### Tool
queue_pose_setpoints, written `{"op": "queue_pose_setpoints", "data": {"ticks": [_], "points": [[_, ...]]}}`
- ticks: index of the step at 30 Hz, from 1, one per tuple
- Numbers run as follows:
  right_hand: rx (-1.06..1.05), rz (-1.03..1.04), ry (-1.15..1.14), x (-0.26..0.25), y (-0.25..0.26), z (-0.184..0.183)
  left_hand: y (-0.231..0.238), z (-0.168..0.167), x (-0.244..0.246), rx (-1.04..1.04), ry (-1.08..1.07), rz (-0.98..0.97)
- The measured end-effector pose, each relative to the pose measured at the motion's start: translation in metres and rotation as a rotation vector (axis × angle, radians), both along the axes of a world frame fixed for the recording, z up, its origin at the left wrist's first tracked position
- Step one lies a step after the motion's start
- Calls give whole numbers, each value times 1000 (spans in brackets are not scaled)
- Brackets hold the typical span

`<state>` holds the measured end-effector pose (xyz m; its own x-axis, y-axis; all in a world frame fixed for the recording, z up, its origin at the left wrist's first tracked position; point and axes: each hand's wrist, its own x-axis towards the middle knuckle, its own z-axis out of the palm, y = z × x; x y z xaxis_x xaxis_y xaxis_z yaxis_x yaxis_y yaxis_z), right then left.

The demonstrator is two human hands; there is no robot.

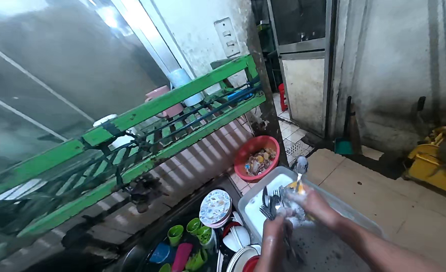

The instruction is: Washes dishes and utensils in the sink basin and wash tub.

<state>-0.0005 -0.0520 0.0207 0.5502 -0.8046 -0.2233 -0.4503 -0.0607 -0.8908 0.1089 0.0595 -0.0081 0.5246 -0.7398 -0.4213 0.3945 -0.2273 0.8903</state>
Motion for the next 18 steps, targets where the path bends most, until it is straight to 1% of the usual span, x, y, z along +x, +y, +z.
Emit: {"op": "queue_pose_setpoints", "data": {"ticks": [1, 4, 5, 6, 7, 8, 9, 11, 12, 13, 14, 15, 16, 18], "points": [[-3, 61, 79, -4, -9, 6, 1, -1, 1, -29, 6, 25], [33, 406, 339, -12, -28, 29, 0, -1, 3, -131, 36, 53], [37, 480, 375, -12, -27, 30, 1, -2, 2, -153, 40, 45], [41, 500, 370, -12, -25, 30, 1, -2, 2, -165, 56, 39], [47, 458, 327, -13, -24, 28, 1, -2, 3, -182, 82, 33], [49, 359, 246, -14, -24, 27, 1, -2, 5, -204, 120, 15], [26, 219, 160, -16, -26, 25, 0, -3, 6, -206, 158, -15], [-69, -53, 51, -22, -40, 26, -1, -3, 4, -115, 192, -59], [-106, -131, 24, -26, -49, 30, -2, -2, 2, -77, 201, -64], [-140, -152, 7, -31, -56, 35, -4, -2, 1, -77, 206, -60], [-163, -113, 34, -34, -61, 40, -4, -4, 1, -117, 205, -53], [-181, -23, 102, -36, -62, 45, -5, -6, 2, -176, 201, -35], [-187, 110, 203, -34, -59, 47, -6, -8, 4, -244, 197, -19], [-145, 446, 426, -24, -40, 48, -6, -8, 5, -359, 183, -14]]}}
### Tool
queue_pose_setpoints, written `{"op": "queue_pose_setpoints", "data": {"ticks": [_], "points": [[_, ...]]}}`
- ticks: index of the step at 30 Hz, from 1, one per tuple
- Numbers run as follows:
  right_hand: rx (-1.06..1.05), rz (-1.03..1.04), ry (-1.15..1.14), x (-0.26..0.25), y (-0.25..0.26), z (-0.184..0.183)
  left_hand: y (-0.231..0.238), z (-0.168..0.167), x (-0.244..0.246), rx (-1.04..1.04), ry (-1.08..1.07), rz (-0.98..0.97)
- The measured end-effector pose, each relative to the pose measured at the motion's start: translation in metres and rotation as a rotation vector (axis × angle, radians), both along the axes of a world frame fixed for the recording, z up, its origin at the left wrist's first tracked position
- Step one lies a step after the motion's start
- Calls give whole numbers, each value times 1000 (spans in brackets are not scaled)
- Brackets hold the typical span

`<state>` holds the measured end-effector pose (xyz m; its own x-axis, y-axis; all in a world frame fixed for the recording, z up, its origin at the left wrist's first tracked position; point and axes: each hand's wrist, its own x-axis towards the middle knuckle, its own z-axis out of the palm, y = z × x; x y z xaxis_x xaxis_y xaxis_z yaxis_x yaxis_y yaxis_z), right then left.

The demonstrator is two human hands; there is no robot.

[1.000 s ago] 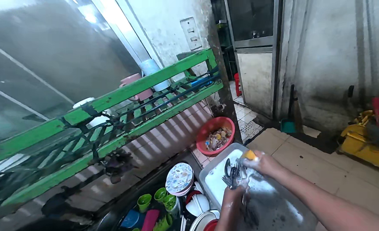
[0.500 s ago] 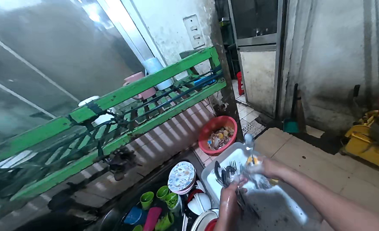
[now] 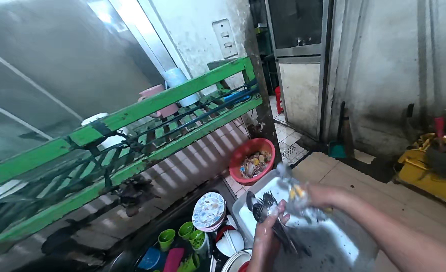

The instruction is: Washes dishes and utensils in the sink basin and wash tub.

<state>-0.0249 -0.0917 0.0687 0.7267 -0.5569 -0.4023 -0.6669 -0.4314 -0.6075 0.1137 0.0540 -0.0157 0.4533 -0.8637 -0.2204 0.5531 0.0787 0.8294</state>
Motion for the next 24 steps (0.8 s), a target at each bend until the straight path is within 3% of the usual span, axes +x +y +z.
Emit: {"op": "queue_pose_setpoints", "data": {"ticks": [4, 7, 11, 16, 24], "points": [[158, 382, -44, 13, 40, -37, 10, 1, 2, 21, -96, -158], [176, 485, 43, 9, 49, -58, 9, 0, 4, 8, 4, -49], [39, 292, 338, 5, 40, -41, 0, 2, 18, 53, 78, 236], [-177, 160, 172, 21, 20, -79, -9, 0, 19, 369, 120, 56], [-306, 150, 285, 20, 33, -89, -11, 1, 17, 436, 70, -5]]}}
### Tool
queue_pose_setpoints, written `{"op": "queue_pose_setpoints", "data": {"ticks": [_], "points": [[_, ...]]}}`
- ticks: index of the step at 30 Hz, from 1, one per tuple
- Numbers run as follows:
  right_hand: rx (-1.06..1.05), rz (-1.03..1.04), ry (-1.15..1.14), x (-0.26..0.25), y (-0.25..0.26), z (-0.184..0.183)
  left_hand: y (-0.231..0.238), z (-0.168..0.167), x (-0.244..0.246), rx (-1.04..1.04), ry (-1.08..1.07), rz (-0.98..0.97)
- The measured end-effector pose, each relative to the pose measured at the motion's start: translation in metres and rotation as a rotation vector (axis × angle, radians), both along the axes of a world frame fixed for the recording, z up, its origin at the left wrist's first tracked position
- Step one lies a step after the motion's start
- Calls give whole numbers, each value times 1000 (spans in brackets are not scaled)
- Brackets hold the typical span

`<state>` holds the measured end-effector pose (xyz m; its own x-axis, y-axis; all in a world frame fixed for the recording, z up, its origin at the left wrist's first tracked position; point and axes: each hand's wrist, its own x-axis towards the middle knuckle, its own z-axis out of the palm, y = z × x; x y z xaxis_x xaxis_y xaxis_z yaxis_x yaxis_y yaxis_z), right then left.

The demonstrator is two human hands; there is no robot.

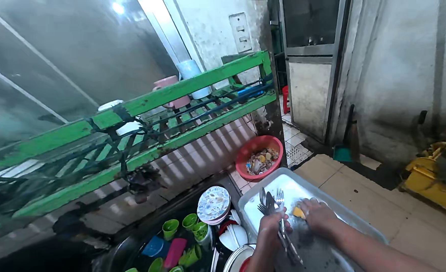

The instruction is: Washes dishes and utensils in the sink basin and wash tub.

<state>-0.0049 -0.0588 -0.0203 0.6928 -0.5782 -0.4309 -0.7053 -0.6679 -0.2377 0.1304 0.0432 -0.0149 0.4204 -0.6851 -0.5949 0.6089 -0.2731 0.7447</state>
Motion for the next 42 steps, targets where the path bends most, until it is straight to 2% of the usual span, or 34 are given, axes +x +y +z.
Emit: {"op": "queue_pose_setpoints", "data": {"ticks": [4, 7, 9, 10, 12, 14, 16, 20, 23, 26, 28, 31, 34, 37, 40, 42], "points": [[102, -257, -223, -3, -16, -8, 2, 1, 0, -2, -36, 19], [383, -509, -558, -8, -18, 18, 1, 2, 0, 30, -81, 4], [586, -538, -738, -6, -11, 33, 1, 3, -3, 69, -162, -38], [636, -494, -746, -3, -7, 36, 3, 2, -5, 87, -222, -74], [599, -443, -674, 5, -6, 39, 6, 3, -10, 120, -341, -144], [475, -511, -654, 12, -14, 35, 8, 5, -14, 148, -364, -168], [412, -564, -677, 16, -16, 32, 10, 1, -12, 78, -352, -176], [545, -434, -648, 11, -4, 26, 12, 1, -11, 91, -390, -163], [429, -442, -567, 13, -17, 32, 12, 3, -14, 81, -371, -155], [300, -604, -804, 16, -42, 25, 11, 2, -12, -8, -315, -143], [389, -714, -967, 14, -47, 22, 12, 4, -11, -65, -248, -128], [499, -613, -869, 9, -28, 27, 12, 7, -13, -164, -178, -190], [309, -417, -693, 6, -18, 46, 14, 10, -16, -192, -205, -307], [73, -482, -809, 0, -32, 57, 14, 9, -16, -115, -200, -294], [203, -698, -952, 1, -37, 55, 9, 6, -16, -30, -227, -189], [378, -691, -933, 9, -17, 34, 8, 5, -15, -25, -226, -152]]}}
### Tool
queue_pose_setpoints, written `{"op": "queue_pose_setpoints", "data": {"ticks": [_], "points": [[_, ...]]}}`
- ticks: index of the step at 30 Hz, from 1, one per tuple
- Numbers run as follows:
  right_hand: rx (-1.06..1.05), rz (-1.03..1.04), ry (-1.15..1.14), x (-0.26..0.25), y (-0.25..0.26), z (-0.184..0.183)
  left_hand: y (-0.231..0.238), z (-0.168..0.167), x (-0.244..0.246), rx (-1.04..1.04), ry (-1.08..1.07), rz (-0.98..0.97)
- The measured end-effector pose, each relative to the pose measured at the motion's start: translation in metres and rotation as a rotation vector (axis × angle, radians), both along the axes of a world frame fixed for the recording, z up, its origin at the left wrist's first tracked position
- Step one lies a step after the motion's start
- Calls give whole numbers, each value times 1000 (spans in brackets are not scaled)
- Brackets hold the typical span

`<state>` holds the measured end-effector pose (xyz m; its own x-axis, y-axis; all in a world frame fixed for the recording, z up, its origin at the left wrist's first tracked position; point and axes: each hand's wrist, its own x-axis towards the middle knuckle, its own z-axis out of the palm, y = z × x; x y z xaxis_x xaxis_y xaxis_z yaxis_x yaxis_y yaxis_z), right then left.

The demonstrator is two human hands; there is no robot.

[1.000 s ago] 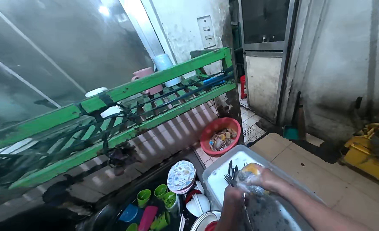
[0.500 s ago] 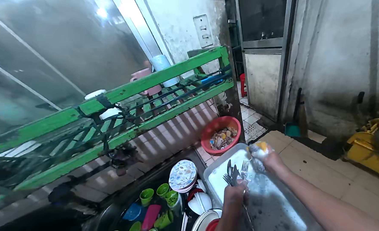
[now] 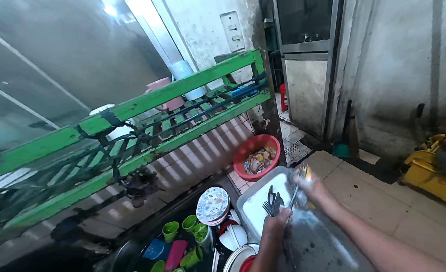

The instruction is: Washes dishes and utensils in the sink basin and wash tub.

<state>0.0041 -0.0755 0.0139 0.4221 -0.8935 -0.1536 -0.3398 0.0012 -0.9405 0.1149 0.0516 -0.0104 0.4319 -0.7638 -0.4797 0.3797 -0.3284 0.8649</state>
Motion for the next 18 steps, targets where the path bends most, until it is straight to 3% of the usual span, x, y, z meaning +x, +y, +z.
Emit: {"op": "queue_pose_setpoints", "data": {"ticks": [3, 6, 9, 11, 14, 16, 18], "points": [[88, 155, 95, 5, 21, -3, 2, 2, 1, -17, -24, -22], [73, 215, 195, -7, -1, 20, 3, -3, 6, -134, 55, 32], [90, 561, 398, -23, -20, 42, 0, -5, 12, -328, 157, 91], [55, 812, 508, -21, -7, 43, 3, -2, 11, -393, 168, -28], [2, 967, 640, -8, 17, 30, 7, 3, 12, -369, 155, -255], [17, 1012, 731, -8, 31, 20, 5, 0, 13, -377, 220, -209], [-41, 1075, 785, -20, 41, 5, -2, -4, 17, -373, 340, -23]]}}
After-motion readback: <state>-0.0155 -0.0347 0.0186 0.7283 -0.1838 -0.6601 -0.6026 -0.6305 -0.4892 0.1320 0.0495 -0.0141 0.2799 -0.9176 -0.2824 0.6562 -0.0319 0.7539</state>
